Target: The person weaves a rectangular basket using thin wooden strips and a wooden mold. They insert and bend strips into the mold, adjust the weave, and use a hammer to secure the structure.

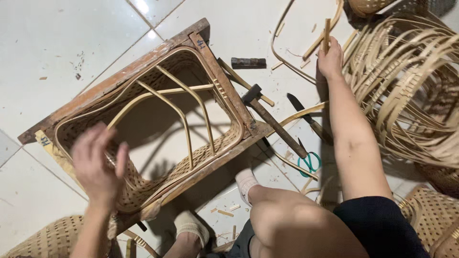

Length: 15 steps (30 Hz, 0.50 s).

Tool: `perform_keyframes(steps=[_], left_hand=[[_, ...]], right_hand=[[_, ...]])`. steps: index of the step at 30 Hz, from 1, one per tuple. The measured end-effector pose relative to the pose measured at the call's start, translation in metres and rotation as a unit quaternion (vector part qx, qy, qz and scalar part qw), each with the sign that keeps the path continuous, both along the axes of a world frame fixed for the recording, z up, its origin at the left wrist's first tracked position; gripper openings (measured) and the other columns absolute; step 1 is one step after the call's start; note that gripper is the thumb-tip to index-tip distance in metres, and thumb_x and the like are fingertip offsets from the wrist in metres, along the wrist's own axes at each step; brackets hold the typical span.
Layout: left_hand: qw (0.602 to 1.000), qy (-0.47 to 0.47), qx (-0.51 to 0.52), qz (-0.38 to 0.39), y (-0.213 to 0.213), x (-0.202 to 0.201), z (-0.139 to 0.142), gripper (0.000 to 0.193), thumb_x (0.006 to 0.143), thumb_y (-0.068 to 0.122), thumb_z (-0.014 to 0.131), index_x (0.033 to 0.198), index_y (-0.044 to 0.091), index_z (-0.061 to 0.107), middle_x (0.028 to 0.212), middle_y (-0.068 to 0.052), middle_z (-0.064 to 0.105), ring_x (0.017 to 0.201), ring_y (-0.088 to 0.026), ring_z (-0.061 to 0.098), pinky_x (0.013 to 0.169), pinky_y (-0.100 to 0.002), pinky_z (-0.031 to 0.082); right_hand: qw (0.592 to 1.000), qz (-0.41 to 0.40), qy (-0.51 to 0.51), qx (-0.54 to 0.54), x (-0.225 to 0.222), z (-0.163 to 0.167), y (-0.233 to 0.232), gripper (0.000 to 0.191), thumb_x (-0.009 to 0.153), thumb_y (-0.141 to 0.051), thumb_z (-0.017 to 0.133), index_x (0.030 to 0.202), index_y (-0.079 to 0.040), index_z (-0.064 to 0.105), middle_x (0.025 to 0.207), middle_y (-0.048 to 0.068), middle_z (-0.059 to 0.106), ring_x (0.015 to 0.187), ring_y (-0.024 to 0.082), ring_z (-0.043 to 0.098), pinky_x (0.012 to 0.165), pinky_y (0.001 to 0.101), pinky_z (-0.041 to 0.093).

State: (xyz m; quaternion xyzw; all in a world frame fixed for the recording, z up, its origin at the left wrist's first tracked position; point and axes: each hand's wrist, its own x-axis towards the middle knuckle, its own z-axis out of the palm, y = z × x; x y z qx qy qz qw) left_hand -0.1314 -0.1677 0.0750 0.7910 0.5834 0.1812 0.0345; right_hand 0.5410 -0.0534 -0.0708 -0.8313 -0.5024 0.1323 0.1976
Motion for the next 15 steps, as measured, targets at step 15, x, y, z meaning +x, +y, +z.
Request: perform_keyframes(steps=[15], left_hand=[[0.996,-0.078,0.003,0.047,0.115,-0.002,-0.061,0.031,0.092,0.023,0.084,0.121,0.026,0.073,0.131,0.003,0.067,0.134,-0.033,0.055,0.118,-0.072,0.024]], right_hand=[[0.901,0.324,-0.241,0.156,-0.059,0.050,0.087,0.026,0.107,0.008,0.045,0.130,-0.001,0.054,0.114,0.013,0.062,0.103,0.026,0.062,0.092,0.0378,0.055]])
